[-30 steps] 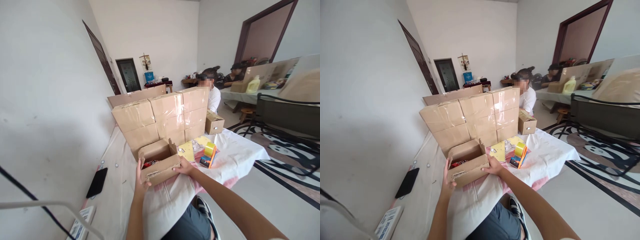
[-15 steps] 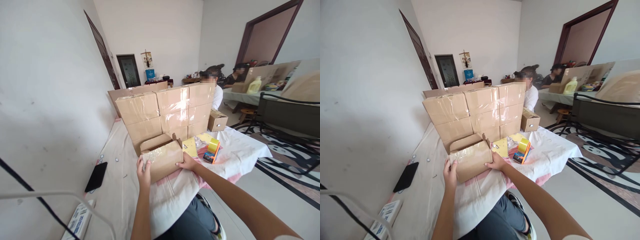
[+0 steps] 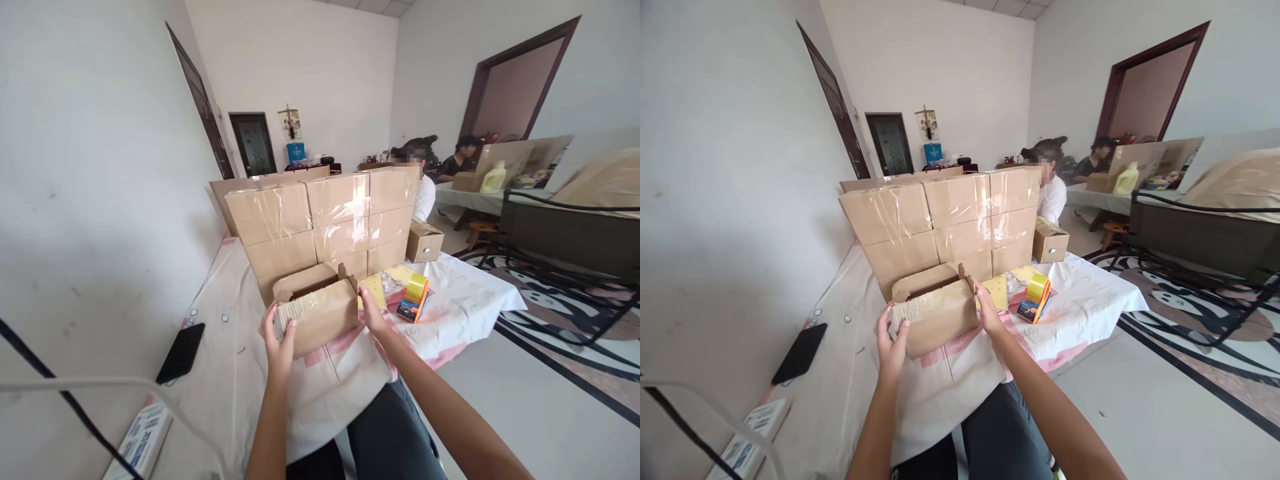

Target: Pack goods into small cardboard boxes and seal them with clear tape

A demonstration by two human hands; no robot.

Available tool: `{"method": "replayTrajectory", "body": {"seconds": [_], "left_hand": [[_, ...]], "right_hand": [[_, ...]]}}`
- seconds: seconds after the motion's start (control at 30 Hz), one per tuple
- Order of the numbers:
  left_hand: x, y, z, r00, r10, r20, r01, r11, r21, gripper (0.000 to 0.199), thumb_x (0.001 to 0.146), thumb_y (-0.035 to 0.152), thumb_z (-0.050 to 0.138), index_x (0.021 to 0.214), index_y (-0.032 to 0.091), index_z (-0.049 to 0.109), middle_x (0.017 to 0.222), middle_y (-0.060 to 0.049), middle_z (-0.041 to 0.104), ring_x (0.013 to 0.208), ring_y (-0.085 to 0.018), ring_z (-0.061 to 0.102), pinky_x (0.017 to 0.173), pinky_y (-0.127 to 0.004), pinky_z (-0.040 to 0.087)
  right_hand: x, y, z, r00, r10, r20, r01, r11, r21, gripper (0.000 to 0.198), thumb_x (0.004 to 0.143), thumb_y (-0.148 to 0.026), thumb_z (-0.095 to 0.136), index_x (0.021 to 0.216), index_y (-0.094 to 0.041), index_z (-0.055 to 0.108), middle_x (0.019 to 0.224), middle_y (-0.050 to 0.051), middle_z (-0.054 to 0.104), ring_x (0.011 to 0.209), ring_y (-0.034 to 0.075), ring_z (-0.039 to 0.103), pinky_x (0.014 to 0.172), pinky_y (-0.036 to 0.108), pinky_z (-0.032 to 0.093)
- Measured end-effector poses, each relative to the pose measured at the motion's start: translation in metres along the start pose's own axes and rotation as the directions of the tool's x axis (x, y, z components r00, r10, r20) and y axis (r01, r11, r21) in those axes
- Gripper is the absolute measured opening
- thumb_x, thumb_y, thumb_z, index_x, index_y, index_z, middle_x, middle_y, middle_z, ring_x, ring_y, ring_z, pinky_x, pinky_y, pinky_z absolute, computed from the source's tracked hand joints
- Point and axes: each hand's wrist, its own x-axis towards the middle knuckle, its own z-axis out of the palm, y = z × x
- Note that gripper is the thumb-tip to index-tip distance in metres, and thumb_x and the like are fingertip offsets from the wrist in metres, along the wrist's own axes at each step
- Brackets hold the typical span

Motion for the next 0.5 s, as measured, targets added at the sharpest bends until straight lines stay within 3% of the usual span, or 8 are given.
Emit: {"method": "replayTrajectory", "body": {"seconds": [0.1, 0.2, 0.27, 0.33, 0.4, 0.5], "left_hand": [[-0.002, -0.004, -0.011, 0.997, 0.040, -0.060, -0.040, 0.999, 0.007, 0.069, 0.087, 0.050, 0.071, 0.145, 0.022, 0.047, 0.139, -0.016, 0.058, 0.136, -0.030, 0.056, 0.120, -0.049, 0.043], [-0.010, -0.007, -0.019, 0.987, 0.156, -0.036, -0.155, 0.988, 0.028, 0.048, 0.091, 0.048, 0.067, 0.131, 0.023, 0.059, 0.109, -0.009, 0.066, 0.118, -0.026, 0.064, 0.113, -0.048, 0.049], [-0.015, -0.008, -0.020, 0.976, 0.217, -0.009, -0.217, 0.975, 0.050, 0.038, 0.091, 0.047, 0.067, 0.121, 0.024, 0.064, 0.102, -0.008, 0.065, 0.116, -0.026, 0.063, 0.113, -0.047, 0.049], [-0.016, -0.008, -0.018, 0.981, 0.194, -0.017, -0.192, 0.979, 0.072, 0.040, 0.090, 0.048, 0.068, 0.121, 0.023, 0.065, 0.114, -0.010, 0.065, 0.124, -0.028, 0.060, 0.116, -0.048, 0.046], [-0.009, -0.008, -0.013, 0.997, 0.074, -0.025, -0.072, 0.995, 0.073, 0.052, 0.089, 0.051, 0.069, 0.132, 0.024, 0.061, 0.139, -0.012, 0.059, 0.139, -0.030, 0.052, 0.122, -0.049, 0.039], [0.016, -0.012, -0.005, 0.986, -0.160, 0.037, 0.160, 0.987, 0.019, 0.076, 0.091, 0.053, 0.065, 0.156, 0.027, 0.037, 0.165, -0.013, 0.038, 0.153, -0.031, 0.039, 0.124, -0.048, 0.039]], "right_hand": [[0.018, -0.008, 0.010, 1.000, 0.001, 0.005, -0.002, 0.998, 0.069, 0.076, 0.101, -0.074, 0.020, 0.145, -0.027, 0.060, 0.142, 0.008, 0.065, 0.147, 0.027, 0.048, 0.130, 0.052, 0.031], [0.024, -0.008, 0.012, 0.999, -0.015, 0.033, 0.012, 0.995, 0.095, 0.077, 0.102, -0.074, 0.017, 0.135, -0.026, 0.068, 0.144, 0.006, 0.065, 0.143, 0.027, 0.052, 0.129, 0.051, 0.034], [0.023, -0.008, 0.009, 0.998, -0.035, 0.061, 0.029, 0.995, 0.094, 0.076, 0.102, -0.074, 0.018, 0.129, -0.026, 0.071, 0.145, 0.006, 0.064, 0.141, 0.027, 0.054, 0.128, 0.051, 0.034], [0.021, -0.008, 0.004, 0.995, -0.050, 0.088, 0.043, 0.996, 0.076, 0.077, 0.101, -0.076, 0.020, 0.121, -0.025, 0.075, 0.145, 0.006, 0.064, 0.140, 0.028, 0.054, 0.128, 0.052, 0.033], [0.021, -0.008, -0.001, 0.993, -0.049, 0.112, 0.044, 0.998, 0.050, 0.080, 0.099, -0.080, 0.020, 0.116, -0.025, 0.076, 0.144, 0.006, 0.064, 0.140, 0.029, 0.053, 0.128, 0.053, 0.032], [0.025, -0.007, -0.005, 0.991, -0.024, 0.130, 0.022, 1.000, 0.015, 0.080, 0.097, -0.083, 0.024, 0.125, -0.027, 0.073, 0.141, 0.006, 0.065, 0.141, 0.028, 0.052, 0.129, 0.052, 0.032]]}}
